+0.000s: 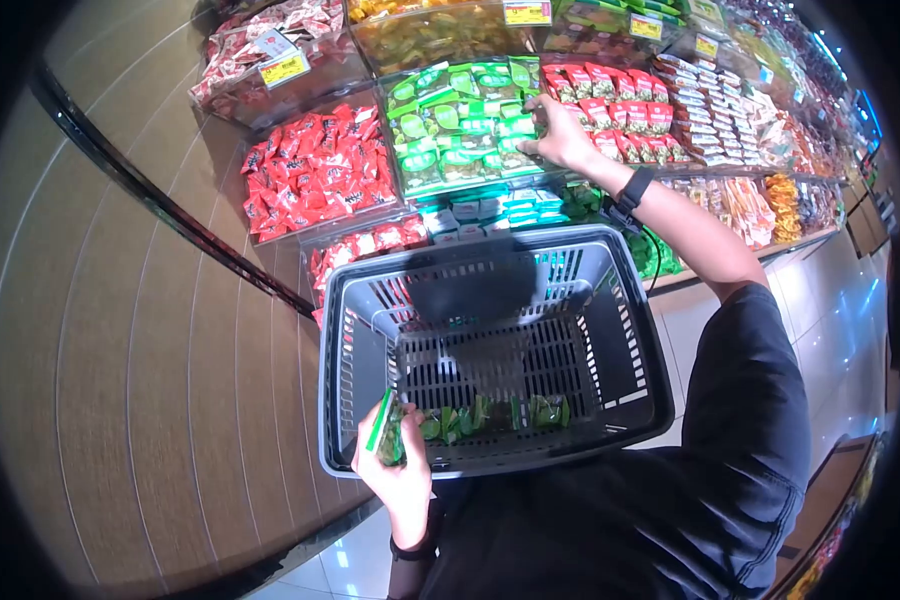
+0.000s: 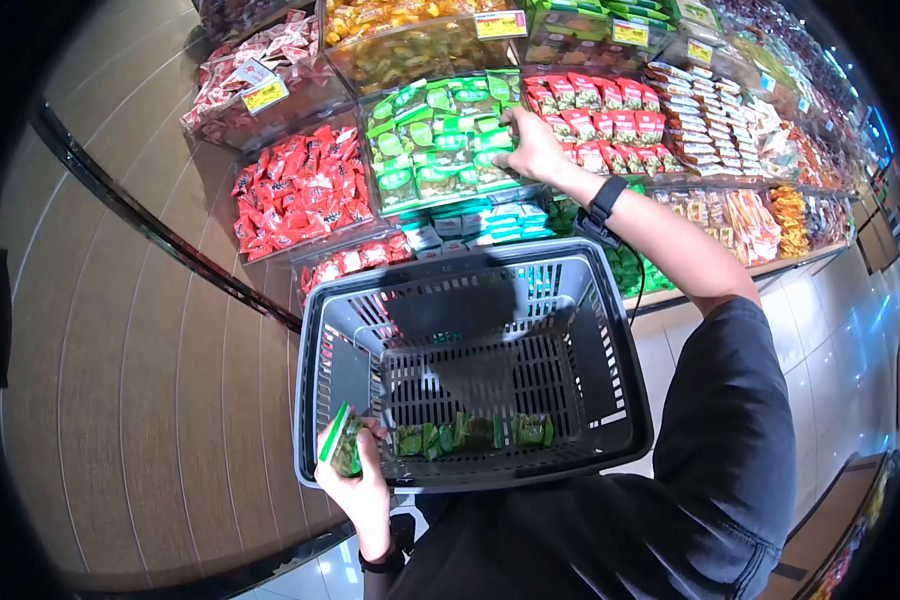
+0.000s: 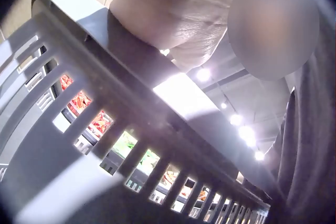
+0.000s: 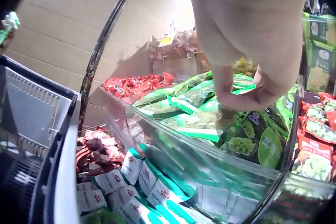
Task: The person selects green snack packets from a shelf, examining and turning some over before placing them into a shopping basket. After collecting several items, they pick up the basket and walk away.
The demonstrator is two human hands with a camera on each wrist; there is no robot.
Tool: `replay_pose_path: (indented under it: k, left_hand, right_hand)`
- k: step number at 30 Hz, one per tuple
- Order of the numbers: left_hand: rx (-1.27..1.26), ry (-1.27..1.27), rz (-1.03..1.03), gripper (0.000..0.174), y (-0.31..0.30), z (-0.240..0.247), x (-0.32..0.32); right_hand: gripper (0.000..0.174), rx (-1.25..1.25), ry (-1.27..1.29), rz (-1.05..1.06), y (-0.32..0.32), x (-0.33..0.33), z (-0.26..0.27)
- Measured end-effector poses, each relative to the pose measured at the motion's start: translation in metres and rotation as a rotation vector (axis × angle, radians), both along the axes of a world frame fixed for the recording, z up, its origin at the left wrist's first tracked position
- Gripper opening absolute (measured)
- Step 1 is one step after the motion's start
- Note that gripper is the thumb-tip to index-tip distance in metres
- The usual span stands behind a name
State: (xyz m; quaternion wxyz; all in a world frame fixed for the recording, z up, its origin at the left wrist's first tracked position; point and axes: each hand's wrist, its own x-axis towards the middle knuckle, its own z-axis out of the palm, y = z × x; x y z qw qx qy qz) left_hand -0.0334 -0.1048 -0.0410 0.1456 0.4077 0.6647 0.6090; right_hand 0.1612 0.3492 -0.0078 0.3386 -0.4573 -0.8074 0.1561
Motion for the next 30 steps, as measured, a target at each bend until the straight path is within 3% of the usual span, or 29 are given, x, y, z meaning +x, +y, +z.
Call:
replay_pose_path:
  k: [2,4,6,7,15,21,30]
  left_hand:
    - [0.02,-0.017,-0.004,0.027,0.0,0.0,0.0]
    - [0.022,0.011,-0.007,0.028,0.001,0.002,0.0]
    - [0.024,0.012,-0.003,0.028,0.001,0.002,0.0]
    - [0.021,0.013,-0.002,0.028,0.001,0.002,0.0]
    - [0.034,-0.045,0.006,0.027,0.002,-0.001,0.0]
    - [0.023,0.021,-0.03,0.025,0.002,0.0,-0.002]
    - [0.02,-0.103,-0.046,0.024,0.001,0.008,-0.001]
  right_hand:
    - [0.068,0.289,0.001,0.017,-0.002,0.003,-0.007]
    - [0.061,0.251,-0.021,0.078,-0.019,0.007,0.004]
    - [0.045,0.276,-0.146,0.41,-0.022,0.012,0.005]
    - [0.033,0.238,-0.165,0.418,-0.028,0.011,0.005]
    - [0.033,0.453,-0.365,0.513,-0.011,0.007,0.0]
    - [0.037,0.478,-0.43,0.544,-0.013,0.009,0.001]
    - [0.041,0.493,-0.458,0.567,-0.005,0.011,-0.001]
